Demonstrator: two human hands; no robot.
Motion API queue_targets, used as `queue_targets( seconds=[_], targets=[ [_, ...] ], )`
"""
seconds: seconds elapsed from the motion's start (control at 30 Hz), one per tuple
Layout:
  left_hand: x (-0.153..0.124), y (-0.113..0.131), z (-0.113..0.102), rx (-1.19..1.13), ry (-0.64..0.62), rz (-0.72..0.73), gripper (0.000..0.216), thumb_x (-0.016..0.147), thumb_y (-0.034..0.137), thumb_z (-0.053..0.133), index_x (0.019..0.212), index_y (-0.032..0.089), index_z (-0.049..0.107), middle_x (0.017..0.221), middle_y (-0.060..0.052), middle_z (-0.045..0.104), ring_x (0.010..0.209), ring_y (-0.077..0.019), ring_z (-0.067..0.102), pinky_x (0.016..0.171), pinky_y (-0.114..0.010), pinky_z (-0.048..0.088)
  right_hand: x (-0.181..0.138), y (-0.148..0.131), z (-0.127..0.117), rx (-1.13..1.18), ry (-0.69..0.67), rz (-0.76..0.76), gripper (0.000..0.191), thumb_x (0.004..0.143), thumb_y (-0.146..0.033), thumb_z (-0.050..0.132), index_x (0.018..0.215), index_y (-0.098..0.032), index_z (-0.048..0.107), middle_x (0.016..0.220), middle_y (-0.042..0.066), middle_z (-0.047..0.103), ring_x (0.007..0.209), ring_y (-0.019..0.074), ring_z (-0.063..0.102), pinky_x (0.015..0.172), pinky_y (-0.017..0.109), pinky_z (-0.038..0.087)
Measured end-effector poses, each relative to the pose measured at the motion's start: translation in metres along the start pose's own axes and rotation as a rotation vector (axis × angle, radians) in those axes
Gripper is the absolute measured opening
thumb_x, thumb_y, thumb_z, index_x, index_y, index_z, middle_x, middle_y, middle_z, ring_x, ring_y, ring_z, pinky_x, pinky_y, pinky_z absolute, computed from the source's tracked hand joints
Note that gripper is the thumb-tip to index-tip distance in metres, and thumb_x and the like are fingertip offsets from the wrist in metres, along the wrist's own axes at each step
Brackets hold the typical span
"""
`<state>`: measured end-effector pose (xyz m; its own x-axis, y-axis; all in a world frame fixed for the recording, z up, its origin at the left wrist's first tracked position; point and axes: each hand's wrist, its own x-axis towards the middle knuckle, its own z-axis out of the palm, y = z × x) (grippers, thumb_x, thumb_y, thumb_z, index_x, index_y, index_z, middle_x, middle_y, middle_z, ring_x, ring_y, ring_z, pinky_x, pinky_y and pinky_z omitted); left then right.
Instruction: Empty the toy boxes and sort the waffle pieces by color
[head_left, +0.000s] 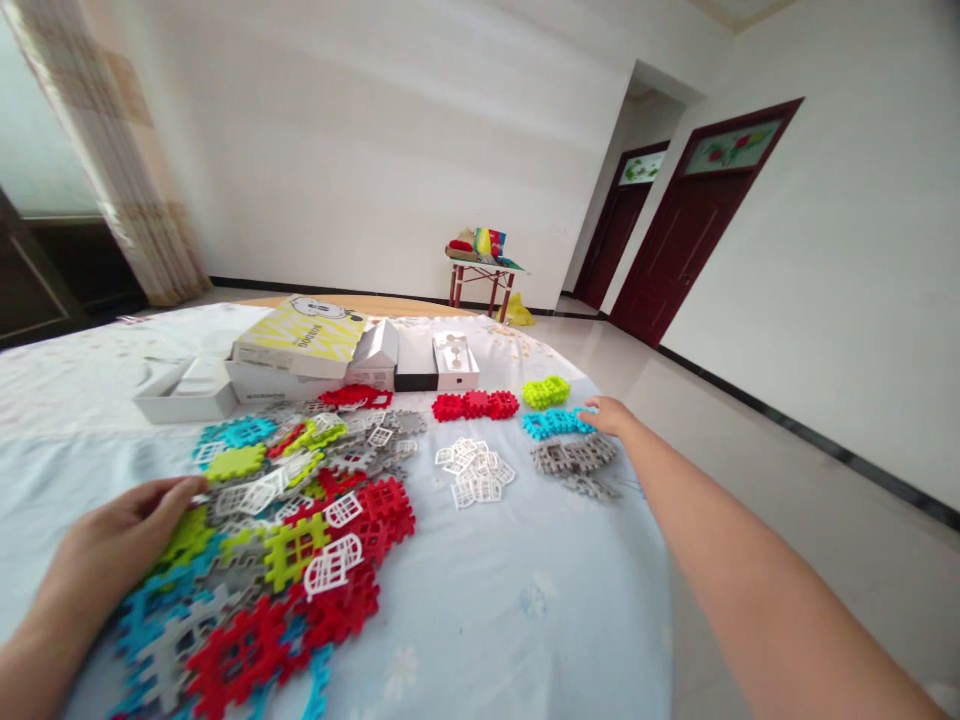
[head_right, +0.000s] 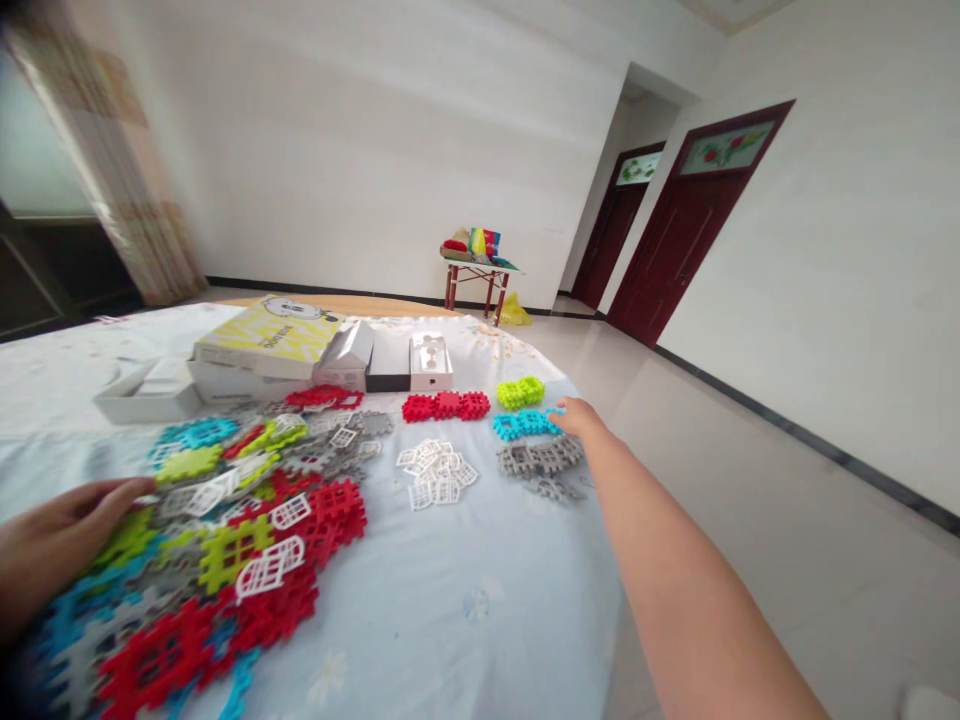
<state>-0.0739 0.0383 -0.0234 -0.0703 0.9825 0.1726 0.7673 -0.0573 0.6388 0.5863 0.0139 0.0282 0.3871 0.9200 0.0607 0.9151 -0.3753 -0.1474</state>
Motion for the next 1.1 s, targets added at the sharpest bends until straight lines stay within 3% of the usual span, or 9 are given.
queue_targets(
  seconds=[0.07,0.17,0.37,0.6,0.77,0.87,0.93,0.97,1.1],
  targets=[
    [-0.009,0.024,-0.006,0.102,0.125,-0.182,0.047,0.067,0.060,0.045,0.090,0.025,0.068,0.075,-0.003,0.070,0.072,-0.0245,0.063,0.060,-0.031,0.044,0.001,-0.002,0.002,-0.027,-0.007,0.029,0.055,0.073,-0.045,0.060,0.115,-0.010,0.060,0.117,0.015,0.060,0.108,0.0272,0.056,0.087,0.030,0.043],
    [-0.016,0.043,-0.009,0.091,0.107,-0.187,0.052,0.070,0.058,0.042,0.093,0.020,0.068,0.078,-0.002,0.070,0.077,-0.0208,0.062,0.063,-0.026,0.045,0.005,-0.005,0.005,-0.081,-0.041,0.084,0.057,0.068,-0.050,0.063,0.109,-0.010,0.063,0.110,0.016,0.063,0.102,0.0282,0.059,0.081,0.030,0.046],
    [-0.018,0.040,-0.009,0.068,0.074,-0.191,0.052,0.074,0.056,0.041,0.099,0.018,0.066,0.079,-0.002,0.070,0.076,-0.0179,0.061,0.060,-0.022,0.042,0.009,-0.015,0.002,-0.117,-0.080,0.096,0.041,0.064,-0.034,0.070,0.098,-0.013,0.067,0.094,0.010,0.068,0.092,0.0246,0.062,0.073,0.026,0.047],
    [-0.020,0.045,-0.010,0.042,0.061,-0.181,0.049,0.075,0.054,0.043,0.098,0.016,0.065,0.075,-0.001,0.069,0.070,-0.0161,0.059,0.059,-0.022,0.040,0.009,-0.017,0.002,-0.114,-0.069,0.088,0.052,0.064,-0.024,0.068,0.113,-0.010,0.060,0.105,0.014,0.065,0.098,0.0250,0.060,0.079,0.027,0.047],
    [-0.022,0.047,-0.010,0.022,0.068,-0.194,0.051,0.075,0.055,0.043,0.098,0.016,0.065,0.076,-0.002,0.069,0.069,-0.0159,0.058,0.059,-0.022,0.040,0.003,-0.024,-0.003,-0.097,0.016,0.115,0.059,0.067,-0.035,0.066,0.121,-0.012,0.054,0.116,0.019,0.058,0.105,0.0309,0.056,0.084,0.038,0.045],
    [-0.021,0.047,-0.010,0.011,0.063,-0.194,0.050,0.075,0.052,0.043,0.099,0.015,0.065,0.079,-0.003,0.069,0.073,-0.0162,0.059,0.061,-0.022,0.040,-0.012,-0.057,-0.013,-0.002,0.200,0.086,0.052,0.073,-0.036,0.060,0.120,-0.014,0.054,0.120,0.020,0.054,0.108,0.0330,0.053,0.087,0.043,0.043],
    [-0.021,0.047,-0.010,0.002,0.060,-0.194,0.049,0.075,0.051,0.043,0.099,0.014,0.065,0.080,-0.003,0.069,0.073,-0.0162,0.059,0.062,-0.022,0.040,-0.029,-0.092,-0.017,0.182,0.277,-0.098,0.043,0.077,-0.028,0.056,0.115,-0.009,0.057,0.116,0.022,0.056,0.108,0.0302,0.053,0.091,0.040,0.041],
    [-0.021,0.048,-0.010,-0.001,0.060,-0.194,0.050,0.075,0.052,0.043,0.099,0.014,0.065,0.080,-0.003,0.069,0.073,-0.0162,0.058,0.062,-0.022,0.040,-0.039,-0.111,-0.017,0.304,0.267,-0.214,0.040,0.078,-0.025,0.054,0.113,-0.006,0.057,0.114,0.023,0.057,0.105,0.0290,0.054,0.091,0.039,0.041],
    [-0.024,0.050,-0.011,-0.007,0.063,-0.190,0.049,0.075,0.051,0.044,0.099,0.014,0.065,0.081,-0.004,0.069,0.074,-0.0161,0.058,0.063,-0.022,0.040,-0.089,-0.190,-0.002,0.430,0.101,-0.474,0.027,0.078,-0.029,0.057,0.102,-0.021,0.063,0.096,0.004,0.067,0.085,0.0147,0.062,0.079,0.026,0.047]
  ],
)
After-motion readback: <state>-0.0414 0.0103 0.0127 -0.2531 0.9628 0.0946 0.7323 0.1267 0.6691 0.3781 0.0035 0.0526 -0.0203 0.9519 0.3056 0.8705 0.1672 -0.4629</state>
